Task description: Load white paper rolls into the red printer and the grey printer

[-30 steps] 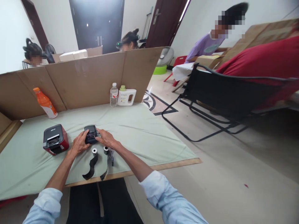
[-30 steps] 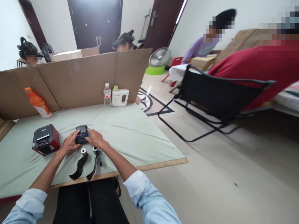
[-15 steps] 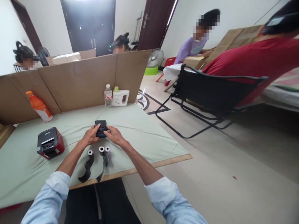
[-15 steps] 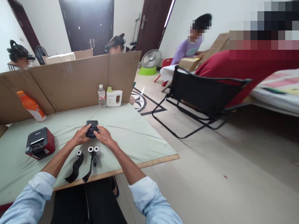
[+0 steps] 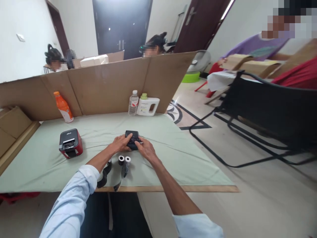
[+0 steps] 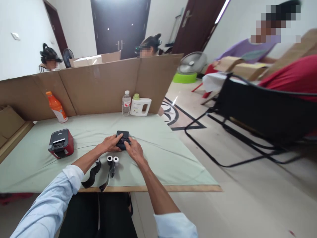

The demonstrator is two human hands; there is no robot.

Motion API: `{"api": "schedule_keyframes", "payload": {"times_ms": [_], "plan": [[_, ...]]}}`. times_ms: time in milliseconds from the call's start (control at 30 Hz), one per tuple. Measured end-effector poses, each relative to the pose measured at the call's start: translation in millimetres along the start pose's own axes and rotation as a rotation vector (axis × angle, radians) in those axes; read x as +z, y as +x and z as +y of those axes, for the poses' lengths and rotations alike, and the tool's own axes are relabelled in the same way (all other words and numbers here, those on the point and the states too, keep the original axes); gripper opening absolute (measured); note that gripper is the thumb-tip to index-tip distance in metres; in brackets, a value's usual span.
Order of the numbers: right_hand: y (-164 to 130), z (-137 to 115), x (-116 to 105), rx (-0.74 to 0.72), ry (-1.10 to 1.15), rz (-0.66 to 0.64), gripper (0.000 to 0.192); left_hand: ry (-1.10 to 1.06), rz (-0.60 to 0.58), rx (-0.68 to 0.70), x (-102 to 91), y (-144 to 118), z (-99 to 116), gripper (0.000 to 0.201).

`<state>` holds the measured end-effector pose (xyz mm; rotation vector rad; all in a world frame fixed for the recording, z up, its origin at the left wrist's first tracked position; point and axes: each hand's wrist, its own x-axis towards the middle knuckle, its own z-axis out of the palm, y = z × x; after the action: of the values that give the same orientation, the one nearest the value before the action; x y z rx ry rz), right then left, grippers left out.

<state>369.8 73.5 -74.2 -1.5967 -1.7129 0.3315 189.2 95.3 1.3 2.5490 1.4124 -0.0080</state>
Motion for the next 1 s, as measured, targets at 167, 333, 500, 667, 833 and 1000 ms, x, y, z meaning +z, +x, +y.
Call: {"api": "schedule_keyframes", "payload": {"times_ms": [167,333,500,667,833,1000], "plan": [[-4,-26,-10,-0.136,0.045,0.157,0.048,-0.063,0.323,0.008,-48.1,-59,-29,0.071],[-3,-106,15,-0.238,0.330,-0.168,0.058,-0.150,0.913,-0.423,-98.6,-194,-126,0.068],[1,-209,70,-0.177,0.661,-0.740,0.089,-0.725,0.833,-0.947,-74.4,-269,-184,0.082],[0,-269,106,-0.266,0.882,-0.867,0.073,-0.892,0.813,-0.792,-43.8,-263,-184,0.079],[-11,-246,88,-0.261,0.893,-0.726,0.060,-0.866,0.839,-0.600,-42.5,-239,-161,0.079],[-6,-183,30,-0.258,0.816,-0.588,0.054,-0.909,0.730,-0.396,-30.1,-177,-119,0.075]]}}
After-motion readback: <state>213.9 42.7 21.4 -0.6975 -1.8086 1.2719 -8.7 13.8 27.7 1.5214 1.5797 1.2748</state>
